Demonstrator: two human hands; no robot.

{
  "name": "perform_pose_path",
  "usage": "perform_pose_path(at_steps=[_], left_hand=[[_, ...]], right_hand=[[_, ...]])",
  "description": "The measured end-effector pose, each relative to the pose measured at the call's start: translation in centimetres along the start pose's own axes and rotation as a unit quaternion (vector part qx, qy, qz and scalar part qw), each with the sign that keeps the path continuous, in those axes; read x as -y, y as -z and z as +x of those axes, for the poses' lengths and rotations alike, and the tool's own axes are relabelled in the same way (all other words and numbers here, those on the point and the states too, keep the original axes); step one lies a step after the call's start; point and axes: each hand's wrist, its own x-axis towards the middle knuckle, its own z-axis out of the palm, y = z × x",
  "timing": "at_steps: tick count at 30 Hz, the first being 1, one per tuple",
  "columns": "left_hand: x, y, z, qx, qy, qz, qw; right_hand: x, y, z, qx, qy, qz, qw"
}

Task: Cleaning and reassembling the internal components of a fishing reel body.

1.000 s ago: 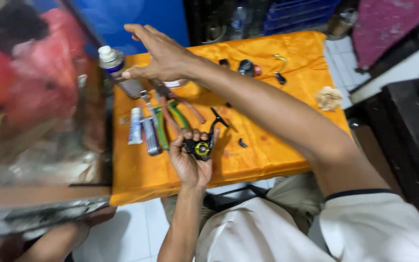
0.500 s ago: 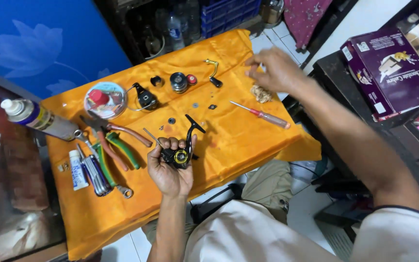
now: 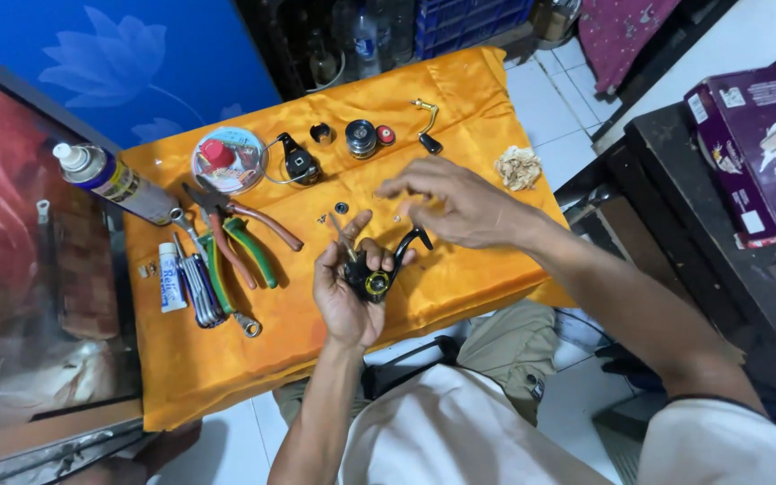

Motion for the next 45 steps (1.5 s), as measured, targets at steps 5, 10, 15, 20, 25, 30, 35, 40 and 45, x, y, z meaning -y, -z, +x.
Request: perform_pose_path(at_steps=[5, 10, 15, 20, 25, 30, 35, 40, 45], left_hand=[[-1.0, -0.9, -0.5, 0.008, 0.06, 0.018, 0.998], [0.0, 1.1, -0.5, -0.012, 0.13, 0.003, 0.991], [0.2, 2.6, 0.1, 0.024, 0.172, 0.077, 0.982], [-1.2, 1.0, -0.3, 0.027, 0.206, 0.072, 0.975], [-1.6, 0.0, -0.4, 0.033, 0.223, 0.059, 0.973], [-2.4, -0.7, -0.5, 0.038, 0.233, 0.043, 0.971], [-0.9, 2.0, 0.0, 0.042, 0.235, 0.03, 0.971], [-1.2, 1.1, -0.5, 0.035, 0.231, 0.023, 0.972], [-1.0, 1.0, -0.2, 0.034, 0.235, 0.008, 0.971]], right_hand=[[3.8, 1.1, 2.1, 0.074, 0.075, -0.028, 0.994], [5.0, 1.3, 4.7, 0.265, 0.084, -0.11, 0.954], [4.3, 1.2, 6.5, 0.378, 0.039, -0.176, 0.908], [5.1, 1.1, 6.8, 0.417, 0.036, -0.204, 0.885], [5.1, 0.8, 7.1, 0.441, -0.033, -0.221, 0.869], [7.0, 1.6, 7.6, 0.452, -0.037, -0.146, 0.879], [7.1, 1.4, 7.5, 0.455, -0.062, -0.163, 0.873], [7.3, 1.4, 7.6, 0.461, -0.044, -0.129, 0.877], [8.0, 1.3, 7.6, 0.456, -0.093, -0.193, 0.864]])
